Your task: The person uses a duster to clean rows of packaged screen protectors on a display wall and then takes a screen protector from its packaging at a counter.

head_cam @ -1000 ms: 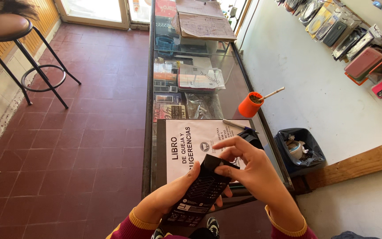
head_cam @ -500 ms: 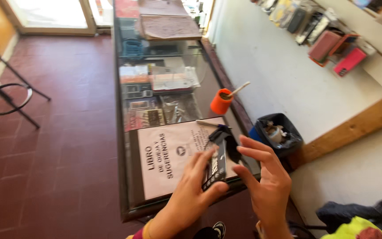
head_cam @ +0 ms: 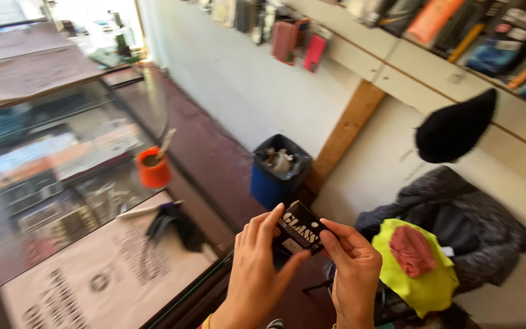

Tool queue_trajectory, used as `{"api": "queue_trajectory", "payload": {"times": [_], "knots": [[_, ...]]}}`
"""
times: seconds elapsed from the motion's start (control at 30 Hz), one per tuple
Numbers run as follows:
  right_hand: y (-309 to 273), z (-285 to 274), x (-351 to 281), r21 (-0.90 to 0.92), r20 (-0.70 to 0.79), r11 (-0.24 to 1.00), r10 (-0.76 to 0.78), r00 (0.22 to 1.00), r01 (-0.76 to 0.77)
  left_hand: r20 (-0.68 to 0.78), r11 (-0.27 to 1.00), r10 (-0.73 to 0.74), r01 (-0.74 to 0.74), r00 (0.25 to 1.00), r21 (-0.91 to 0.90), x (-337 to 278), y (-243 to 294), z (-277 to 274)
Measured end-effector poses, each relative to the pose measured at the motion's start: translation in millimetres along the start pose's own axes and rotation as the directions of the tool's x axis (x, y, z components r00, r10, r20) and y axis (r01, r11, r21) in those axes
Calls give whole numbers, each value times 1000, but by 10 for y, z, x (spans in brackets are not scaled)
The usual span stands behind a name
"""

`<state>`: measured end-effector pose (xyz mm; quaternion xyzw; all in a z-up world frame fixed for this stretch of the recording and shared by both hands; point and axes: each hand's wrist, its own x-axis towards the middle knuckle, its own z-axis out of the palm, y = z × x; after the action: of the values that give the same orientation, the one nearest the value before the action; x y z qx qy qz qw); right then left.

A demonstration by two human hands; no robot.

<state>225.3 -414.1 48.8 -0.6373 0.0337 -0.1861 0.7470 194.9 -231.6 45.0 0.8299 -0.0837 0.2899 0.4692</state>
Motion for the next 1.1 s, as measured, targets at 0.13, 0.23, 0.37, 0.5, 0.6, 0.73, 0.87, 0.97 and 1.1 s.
{"api": "queue_trajectory", "payload": {"times": [0.13, 0.23, 0.37, 0.5, 0.6, 0.73, 0.87, 0.97, 1.1], "knots": [[-21, -541, 492, -64, -68, 997, -37, 997, 33, 137, 939, -164, 197, 977, -281, 391, 23, 548], [-189, -825, 840, -41, -98, 999, -27, 995, 23, 303, 829, -322, 421, 897, -367, 672, 221, 949], [-251, -1249, 1271, -186, -146, 959, -242, 959, 214, 348, 835, -271, 399, 897, -378, 861, 342, 1670], [-251, -1828, 1649, -66, -196, 989, -140, 970, 129, 377, 830, -195, 357, 905, -429, 1000, 443, 2427], [-546, -2141, 1805, -73, -272, 995, 41, 962, -64, 425, 782, -181, 392, 887, -484, 1074, 556, 2954], [-590, -2739, 2023, -213, -200, 969, -170, 965, 126, 477, 752, -112, 388, 872, -532, 1159, 781, 3455], [-763, -3112, 2157, -311, -227, 948, -136, 964, 60, 581, 817, -105, 403, 807, -412, 1229, 916, 3853], [-781, -3297, 2222, -230, -261, 965, -188, 947, 128, 619, 830, -60, 383, 783, -405, 1305, 1018, 4102], [-807, -3587, 2276, -152, -314, 986, -107, 943, 61, 562, 747, 153, 277, 813, -604, 1469, 1176, 4392]]}}
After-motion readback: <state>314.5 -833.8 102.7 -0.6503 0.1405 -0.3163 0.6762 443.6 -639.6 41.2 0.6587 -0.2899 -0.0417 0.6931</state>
